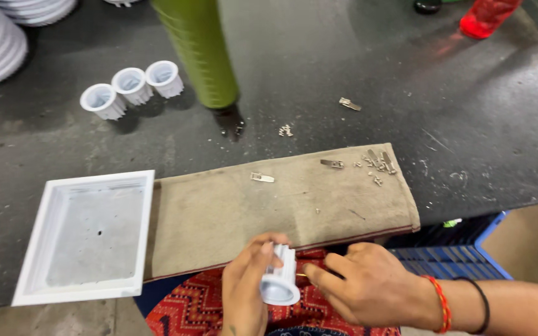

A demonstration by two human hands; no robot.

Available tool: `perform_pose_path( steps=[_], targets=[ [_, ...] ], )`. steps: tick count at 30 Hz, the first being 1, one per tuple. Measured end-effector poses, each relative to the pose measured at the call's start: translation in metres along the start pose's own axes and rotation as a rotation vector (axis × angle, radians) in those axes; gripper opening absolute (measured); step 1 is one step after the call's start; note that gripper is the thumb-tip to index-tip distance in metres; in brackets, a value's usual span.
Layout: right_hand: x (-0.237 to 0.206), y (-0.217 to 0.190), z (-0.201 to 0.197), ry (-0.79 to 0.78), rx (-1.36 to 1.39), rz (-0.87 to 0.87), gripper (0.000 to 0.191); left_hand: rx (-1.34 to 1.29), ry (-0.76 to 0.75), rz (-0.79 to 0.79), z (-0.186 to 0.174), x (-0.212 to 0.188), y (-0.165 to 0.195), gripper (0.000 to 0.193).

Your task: The person assembles white plastic lamp holder components at a workbench. They hold a ribbed plastic holder in one hand, position small screws and metal clips, and drive the screws with a green electric screwdriver, completing one holder after another and setting finished units aside.

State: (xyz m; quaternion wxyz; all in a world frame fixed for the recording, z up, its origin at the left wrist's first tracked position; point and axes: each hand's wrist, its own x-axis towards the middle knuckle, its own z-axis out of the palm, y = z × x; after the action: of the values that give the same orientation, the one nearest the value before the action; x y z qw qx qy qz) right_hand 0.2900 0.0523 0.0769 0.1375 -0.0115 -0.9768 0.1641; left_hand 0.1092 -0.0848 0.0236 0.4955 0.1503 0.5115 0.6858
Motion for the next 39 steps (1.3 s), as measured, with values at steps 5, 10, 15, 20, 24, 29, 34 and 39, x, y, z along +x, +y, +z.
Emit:
perform_pose_path(
  steps=[5,10,15,20,24,29,34,39],
  targets=[
    [-0.003,0.016,-0.003,-0.227,0.812,0.224,0.017,0.292,-0.341,0.821,-0.004,-0.007,0.001,0.034],
    [0.006,0.031,0.002,-0.529,1.466,0.696,0.025,0.612,-0.508,0.959,-0.006,0.001,0.036,0.055],
    [0.001,-0.007,-0.01,-0.069,0.17,-0.065,0.026,-0.126,0.006,-0.269,-0.004,-0.002,0.026,0.055],
    [0.001,-0.004,-0.001,-0.132,0.401,0.043,0.023,0.44,-0.25,0.563,-0.013,-0.004,0.008,0.04],
    [0.008,0.022,0.013,-0.418,1.042,0.22,0.02,0.65,-0.617,0.952,-0.019,0.001,0.029,0.03],
    [0.009,0.02,0.016,-0.238,0.8,0.076,0.024,0.742,-0.578,1.182,-0.009,0.013,0.053,0.037],
    [0.01,-0.005,0.006,0.041,-0.112,-0.158,0.039,-0.248,-0.015,-0.211,0.004,-0.002,0.025,0.049],
    [0.016,0.0,-0.003,-0.083,0.229,-0.035,0.026,0.154,-0.317,0.457,-0.015,-0.009,0.011,0.046]
  ],
)
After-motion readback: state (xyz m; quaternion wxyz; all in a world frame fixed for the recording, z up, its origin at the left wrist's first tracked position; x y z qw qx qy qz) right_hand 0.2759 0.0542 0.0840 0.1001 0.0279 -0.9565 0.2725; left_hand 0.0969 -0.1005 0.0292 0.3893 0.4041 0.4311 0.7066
